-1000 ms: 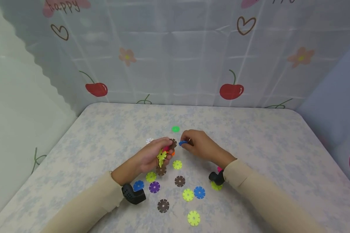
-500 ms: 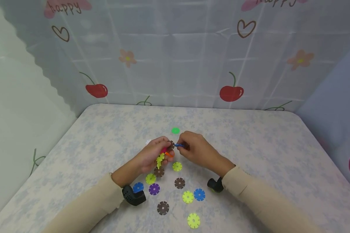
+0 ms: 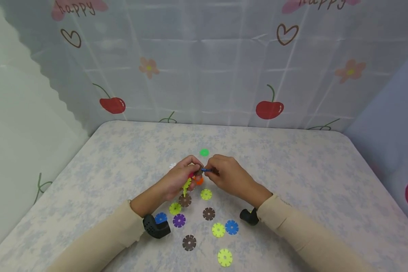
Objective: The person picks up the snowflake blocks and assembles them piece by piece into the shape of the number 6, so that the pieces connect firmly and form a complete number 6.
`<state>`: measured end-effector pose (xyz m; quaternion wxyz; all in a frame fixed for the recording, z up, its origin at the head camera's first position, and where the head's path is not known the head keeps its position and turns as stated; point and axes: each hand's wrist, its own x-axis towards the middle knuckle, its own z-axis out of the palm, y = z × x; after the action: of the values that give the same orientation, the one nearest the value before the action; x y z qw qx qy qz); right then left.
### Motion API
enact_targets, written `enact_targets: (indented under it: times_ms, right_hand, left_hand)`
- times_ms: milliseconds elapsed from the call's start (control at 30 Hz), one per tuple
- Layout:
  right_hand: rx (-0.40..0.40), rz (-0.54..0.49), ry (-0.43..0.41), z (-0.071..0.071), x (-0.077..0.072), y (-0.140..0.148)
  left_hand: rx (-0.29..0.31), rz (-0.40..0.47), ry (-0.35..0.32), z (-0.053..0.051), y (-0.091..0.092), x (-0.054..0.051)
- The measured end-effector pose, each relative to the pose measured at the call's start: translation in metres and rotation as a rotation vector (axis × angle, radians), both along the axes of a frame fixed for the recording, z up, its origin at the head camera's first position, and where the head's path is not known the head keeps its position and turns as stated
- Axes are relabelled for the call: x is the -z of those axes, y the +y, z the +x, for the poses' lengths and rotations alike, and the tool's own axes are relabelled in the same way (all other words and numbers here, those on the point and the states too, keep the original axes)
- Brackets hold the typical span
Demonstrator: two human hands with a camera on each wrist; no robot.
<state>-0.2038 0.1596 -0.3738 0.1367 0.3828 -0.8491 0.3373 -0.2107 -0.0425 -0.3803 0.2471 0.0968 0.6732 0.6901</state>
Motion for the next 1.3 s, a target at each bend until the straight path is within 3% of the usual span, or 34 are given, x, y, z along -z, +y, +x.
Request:
enact_targets:
  times_ms: [900,1300]
  right_hand:
    - [0.029,0.032,-0.036,0.004,-0.008,-0.004]
    - [0.000,-0.007,0.005,0.003,-0.010,-0.005]
  left_hand:
    - [0.052,-0.017,0.028,0.001,0.004,-0.008]
    - [0.144,-0.063,0.080,0.000,0.003,-0.014]
